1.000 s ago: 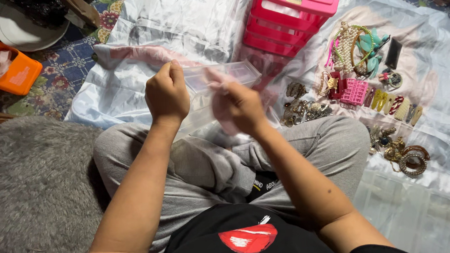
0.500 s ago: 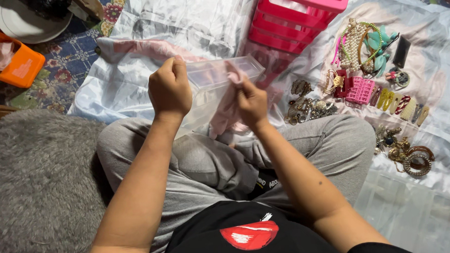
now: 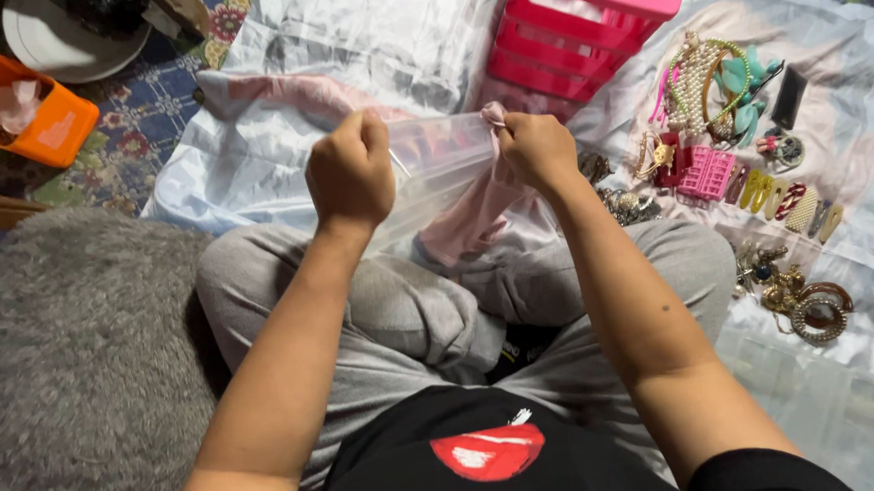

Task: The person wipes the inside and outside of a clear plastic container with a pink cloth, then wipes a pink plastic box. The person handles the containers and cloth by hand while sitting on the floor.

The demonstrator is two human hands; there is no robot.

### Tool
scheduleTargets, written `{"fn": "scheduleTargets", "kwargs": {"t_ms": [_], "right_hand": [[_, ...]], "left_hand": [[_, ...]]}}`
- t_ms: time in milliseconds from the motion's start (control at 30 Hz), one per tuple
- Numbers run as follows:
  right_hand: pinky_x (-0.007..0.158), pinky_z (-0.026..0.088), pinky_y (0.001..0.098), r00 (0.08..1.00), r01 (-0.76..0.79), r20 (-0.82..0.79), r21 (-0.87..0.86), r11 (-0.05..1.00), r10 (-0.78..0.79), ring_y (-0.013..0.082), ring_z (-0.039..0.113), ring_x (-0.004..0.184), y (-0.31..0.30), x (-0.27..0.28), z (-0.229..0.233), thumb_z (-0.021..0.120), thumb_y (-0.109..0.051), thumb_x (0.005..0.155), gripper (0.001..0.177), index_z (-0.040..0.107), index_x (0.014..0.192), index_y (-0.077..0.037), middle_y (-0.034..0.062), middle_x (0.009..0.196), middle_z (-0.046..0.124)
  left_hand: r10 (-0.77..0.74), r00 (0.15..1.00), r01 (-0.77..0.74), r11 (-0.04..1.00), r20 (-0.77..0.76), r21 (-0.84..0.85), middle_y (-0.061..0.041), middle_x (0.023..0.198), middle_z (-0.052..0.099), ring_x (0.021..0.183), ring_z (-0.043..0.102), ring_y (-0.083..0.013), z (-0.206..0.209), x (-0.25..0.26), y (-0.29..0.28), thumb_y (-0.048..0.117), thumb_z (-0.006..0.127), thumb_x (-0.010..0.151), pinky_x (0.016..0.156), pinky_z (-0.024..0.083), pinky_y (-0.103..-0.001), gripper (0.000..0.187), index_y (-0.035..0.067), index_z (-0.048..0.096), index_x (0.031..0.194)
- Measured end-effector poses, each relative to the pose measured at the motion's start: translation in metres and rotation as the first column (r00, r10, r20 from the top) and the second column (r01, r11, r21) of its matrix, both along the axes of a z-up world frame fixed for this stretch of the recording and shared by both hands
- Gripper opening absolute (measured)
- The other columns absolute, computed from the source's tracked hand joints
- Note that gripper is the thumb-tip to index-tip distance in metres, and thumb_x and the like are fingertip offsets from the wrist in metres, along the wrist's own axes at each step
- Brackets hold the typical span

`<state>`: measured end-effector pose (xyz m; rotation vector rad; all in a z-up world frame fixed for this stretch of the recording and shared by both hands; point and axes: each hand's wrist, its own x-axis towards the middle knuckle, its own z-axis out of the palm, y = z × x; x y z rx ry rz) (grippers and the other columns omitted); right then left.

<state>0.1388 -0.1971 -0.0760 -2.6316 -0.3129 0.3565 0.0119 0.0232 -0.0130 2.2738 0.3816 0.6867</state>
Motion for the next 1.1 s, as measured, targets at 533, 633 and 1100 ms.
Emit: {"fn": "scheduleTargets", "kwargs": {"t_ms": [533, 633, 1100], "right_hand": [[0.086, 0.053, 0.0475, 0.973, 0.019, 0.217, 0.288, 0.958, -0.084, 0.0415, 0.068, 0.098, 0.004, -0.014, -0.042, 0.05, -0.031, 0.104, 0.036, 0.069, 0.133, -0.022, 0.0226, 0.106, 0.072], [0.084, 0.054, 0.0452, 0.92, 0.005, 0.35, 0.435, 0.901, -0.174, 0.0399, 0.07, 0.094, 0.0, -0.05, -0.062, 0.052, -0.021, 0.104, 0.031, 0.068, 0.128, -0.009, 0.0226, 0.106, 0.072], [0.08, 0.051, 0.0269, 0.923, -0.278, 0.369, 0.839, 0.467, -0.113, 0.0122, 0.059, 0.092, 0.08, -0.114, -0.035, 0.063, -0.004, 0.101, 0.016, 0.058, 0.116, -0.003, 0.009, 0.103, 0.061]], "left_hand": [[0.132, 0.991, -0.132, 0.991, -0.03, -0.007, -0.02, 0.068, 0.067, 0.067, 0.065, -0.0441, -0.001, 0.004, 0.003, 0.03, 0.049, 0.103, 0.059, 0.048, -0.054, 0.04, 0.005, 0.066, 0.077], [0.147, 0.988, -0.148, 0.989, -0.04, -0.012, -0.021, 0.07, 0.067, 0.069, 0.065, -0.0444, -0.005, 0.007, 0.009, 0.031, 0.049, 0.104, 0.061, 0.048, -0.054, 0.042, 0.005, 0.066, 0.077], [0.195, 0.972, -0.208, 0.974, -0.13, -0.095, -0.022, 0.076, 0.069, 0.075, 0.065, -0.0462, -0.018, 0.018, 0.023, 0.035, 0.045, 0.102, 0.065, 0.047, -0.055, 0.044, 0.005, 0.069, 0.08]]}}
